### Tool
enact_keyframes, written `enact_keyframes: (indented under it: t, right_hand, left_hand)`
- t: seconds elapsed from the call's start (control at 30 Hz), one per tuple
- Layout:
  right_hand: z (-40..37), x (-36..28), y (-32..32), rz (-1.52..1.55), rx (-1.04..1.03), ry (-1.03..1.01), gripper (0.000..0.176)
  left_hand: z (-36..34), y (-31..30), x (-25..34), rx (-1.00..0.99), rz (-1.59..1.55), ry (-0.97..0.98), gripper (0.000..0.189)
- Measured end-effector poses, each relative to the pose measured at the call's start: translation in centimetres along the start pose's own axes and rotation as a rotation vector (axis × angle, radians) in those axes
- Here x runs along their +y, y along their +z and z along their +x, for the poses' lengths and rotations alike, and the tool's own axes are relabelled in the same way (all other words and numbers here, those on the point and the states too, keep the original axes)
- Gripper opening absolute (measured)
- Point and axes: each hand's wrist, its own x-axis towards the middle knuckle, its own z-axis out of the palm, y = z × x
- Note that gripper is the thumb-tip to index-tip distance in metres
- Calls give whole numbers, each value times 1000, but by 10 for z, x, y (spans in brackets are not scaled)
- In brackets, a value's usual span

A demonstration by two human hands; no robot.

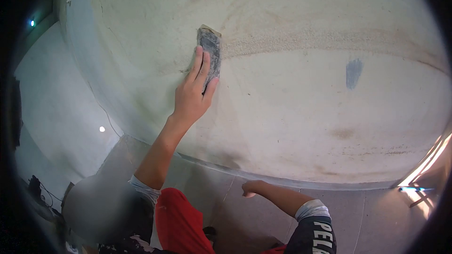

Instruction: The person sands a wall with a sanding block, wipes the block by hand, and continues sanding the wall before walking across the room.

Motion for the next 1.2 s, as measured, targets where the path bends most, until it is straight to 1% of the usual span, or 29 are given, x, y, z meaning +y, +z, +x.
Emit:
enact_keyframes:
  t: [0.07,0.13,0.2,0.23,0.27,0.3,0.33,0.37,0.4,0.43,0.47,0.5,0.53,0.63,0.67,0.73,0.8,0.9,0.93,1.0,1.03,1.1,1.13,1.2]
  right_hand:
    - [-4,1,1,-26,11,-10,53]
    - [-10,1,4,121,-31,69,50]
    - [-1,6,11,137,-39,95,48]
    - [2,9,12,152,-46,120,47]
    - [1,11,10,149,-44,122,47]
    - [-2,13,10,144,29,87,46]
    - [-3,12,11,140,103,47,46]
    - [2,11,10,143,106,36,46]
    - [8,13,8,179,75,69,46]
    - [11,15,5,213,46,104,46]
    - [9,14,3,214,51,93,46]
    - [7,12,1,198,56,84,45]
    - [5,11,1,184,59,80,44]
    - [4,14,8,195,39,93,43]
    - [4,14,12,195,37,93,43]
    - [0,17,14,176,41,59,42]
    - [3,22,18,186,37,72,42]
    - [5,29,20,229,29,109,42]
    - [7,28,18,260,32,128,42]
    - [8,28,11,220,32,103,42]
    - [5,28,5,176,32,97,42]
    - [-5,16,-3,200,55,80,40]
    - [-12,9,-7,214,65,104,39]
    - [-15,11,-7,231,79,143,39]
  left_hand:
    - [8,0,-1,50,-24,3,63]
    - [60,-21,1,140,2,-33,62]
    - [122,-52,0,158,128,-45,62]
    - [137,-68,10,162,129,-45,62]
    - [150,-82,20,94,111,-134,65]
    - [155,-88,25,22,93,-226,69]
    - [148,-81,21,19,97,-228,69]
    - [132,-67,10,79,113,-173,66]
    - [114,-52,1,140,130,-116,63]
    - [88,-37,5,132,88,-109,64]
    - [53,-20,14,122,48,-103,64]
    - [18,3,18,104,19,-57,67]
    - [-13,18,29,6,-20,-87,69]
    - [-9,16,37,38,-71,-73,70]
    - [9,14,25,87,-56,-57,70]
    - [69,-16,15,181,-14,-47,67]
    - [122,-47,3,219,74,-27,64]
    - [138,-55,2,240,120,-44,62]
    - [132,-51,4,234,126,-41,62]
    - [98,-33,12,221,38,-111,64]
    - [73,-19,19,197,15,-104,65]
    - [11,14,37,125,-73,-94,67]
    - [-7,25,44,78,-142,-94,68]
    - [2,26,46,114,-162,-93,68]
